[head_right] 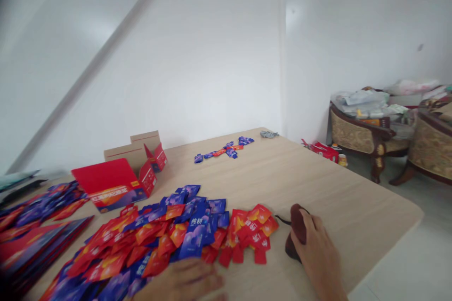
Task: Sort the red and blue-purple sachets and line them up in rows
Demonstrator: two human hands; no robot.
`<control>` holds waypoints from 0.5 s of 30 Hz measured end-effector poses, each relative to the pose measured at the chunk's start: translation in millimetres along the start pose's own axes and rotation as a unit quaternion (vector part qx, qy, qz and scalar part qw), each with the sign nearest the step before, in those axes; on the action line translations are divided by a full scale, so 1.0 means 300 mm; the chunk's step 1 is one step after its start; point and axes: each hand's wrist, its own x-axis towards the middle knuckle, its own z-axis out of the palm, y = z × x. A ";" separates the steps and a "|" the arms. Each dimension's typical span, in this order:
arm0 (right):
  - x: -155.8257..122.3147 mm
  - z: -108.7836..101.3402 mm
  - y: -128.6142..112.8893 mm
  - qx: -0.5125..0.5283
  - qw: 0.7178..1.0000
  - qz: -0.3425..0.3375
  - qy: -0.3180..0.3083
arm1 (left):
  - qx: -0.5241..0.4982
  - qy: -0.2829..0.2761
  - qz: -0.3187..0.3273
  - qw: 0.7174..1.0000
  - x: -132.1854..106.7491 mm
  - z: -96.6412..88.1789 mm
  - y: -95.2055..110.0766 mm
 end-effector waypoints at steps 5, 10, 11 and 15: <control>-0.008 0.020 0.018 -0.011 1.000 -0.022 0.005 | 0.127 -0.083 -0.143 0.978 0.361 -0.059 -0.367; -0.009 0.033 0.052 -0.005 1.000 -0.019 -0.005 | 0.106 -0.114 -0.334 0.930 0.649 0.121 -0.820; -0.007 0.034 0.059 -0.002 1.000 -0.020 -0.006 | 0.101 -0.113 -0.363 0.919 0.696 0.165 -0.902; -0.001 0.042 0.076 0.017 0.999 -0.030 0.002 | 0.072 -0.096 -0.460 0.880 0.849 0.316 -1.160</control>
